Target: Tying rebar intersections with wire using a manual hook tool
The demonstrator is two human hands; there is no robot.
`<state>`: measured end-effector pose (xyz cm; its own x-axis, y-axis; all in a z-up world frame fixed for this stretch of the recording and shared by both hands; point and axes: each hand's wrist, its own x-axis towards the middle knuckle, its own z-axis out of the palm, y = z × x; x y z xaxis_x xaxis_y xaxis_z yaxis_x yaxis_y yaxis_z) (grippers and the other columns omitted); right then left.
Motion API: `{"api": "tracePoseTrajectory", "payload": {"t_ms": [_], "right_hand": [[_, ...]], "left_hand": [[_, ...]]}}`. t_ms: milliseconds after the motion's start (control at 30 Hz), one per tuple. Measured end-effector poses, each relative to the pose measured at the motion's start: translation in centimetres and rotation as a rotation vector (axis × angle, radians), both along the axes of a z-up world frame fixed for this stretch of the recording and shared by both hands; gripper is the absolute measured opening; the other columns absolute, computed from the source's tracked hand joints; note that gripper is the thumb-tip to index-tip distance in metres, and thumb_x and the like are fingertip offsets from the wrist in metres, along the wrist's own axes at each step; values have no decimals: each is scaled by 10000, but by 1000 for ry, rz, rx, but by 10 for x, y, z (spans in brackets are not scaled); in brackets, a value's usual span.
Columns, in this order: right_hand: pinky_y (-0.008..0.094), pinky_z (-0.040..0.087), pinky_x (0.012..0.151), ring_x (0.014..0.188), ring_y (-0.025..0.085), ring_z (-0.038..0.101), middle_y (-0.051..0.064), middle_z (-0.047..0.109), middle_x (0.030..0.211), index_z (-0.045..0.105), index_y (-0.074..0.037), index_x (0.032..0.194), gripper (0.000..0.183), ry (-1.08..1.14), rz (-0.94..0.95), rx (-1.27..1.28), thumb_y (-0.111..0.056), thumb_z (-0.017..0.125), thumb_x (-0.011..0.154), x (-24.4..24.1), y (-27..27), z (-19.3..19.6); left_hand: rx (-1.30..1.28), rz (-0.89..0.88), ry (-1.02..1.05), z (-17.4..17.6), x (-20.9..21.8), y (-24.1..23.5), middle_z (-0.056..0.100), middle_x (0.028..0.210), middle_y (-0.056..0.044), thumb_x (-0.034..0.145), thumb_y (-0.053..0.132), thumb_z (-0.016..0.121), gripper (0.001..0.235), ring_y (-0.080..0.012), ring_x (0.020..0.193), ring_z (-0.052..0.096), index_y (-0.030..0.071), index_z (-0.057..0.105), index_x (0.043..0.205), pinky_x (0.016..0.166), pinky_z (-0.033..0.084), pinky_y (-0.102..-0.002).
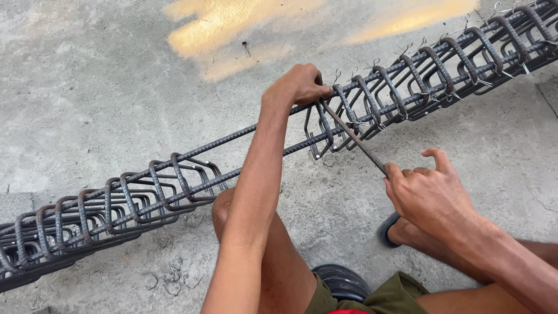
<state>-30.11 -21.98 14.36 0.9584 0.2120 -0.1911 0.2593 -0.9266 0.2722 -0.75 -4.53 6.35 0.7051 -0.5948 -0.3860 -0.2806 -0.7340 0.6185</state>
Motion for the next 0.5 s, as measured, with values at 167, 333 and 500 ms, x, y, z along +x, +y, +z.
{"api": "tracePoseTrajectory", "payload": {"t_ms": [167, 333, 500], "right_hand": [[527, 409, 1145, 634, 156, 792, -4, 772, 588, 611, -126, 1082, 176, -25, 14, 16, -257, 583, 968, -3, 3, -15], [510, 406, 1156, 397, 153, 686, -19, 687, 424, 602, -121, 1087, 241, -29, -34, 96, -328, 532, 986, -3, 7, -10], [436, 377, 1114, 479, 208, 736, 17, 767, 518, 596, -32, 1234, 402, 128, -148, 361, -301, 579, 936, -5, 13, 2]], "left_hand": [[-26, 51, 52, 12, -7, 7, 717, 804, -51, 907, 417, 709, 335, -136, 644, 611, 86, 752, 884, 620, 509, -255], [-167, 105, 80, 5, -9, 11, 666, 605, 1, 860, 331, 736, 264, -70, 485, 522, 103, 748, 729, 457, 402, -209], [-294, 243, 123, 1, -14, 8, 711, 608, -63, 811, 207, 774, 201, -116, 447, 614, 6, 771, 788, 416, 482, -208]]}}
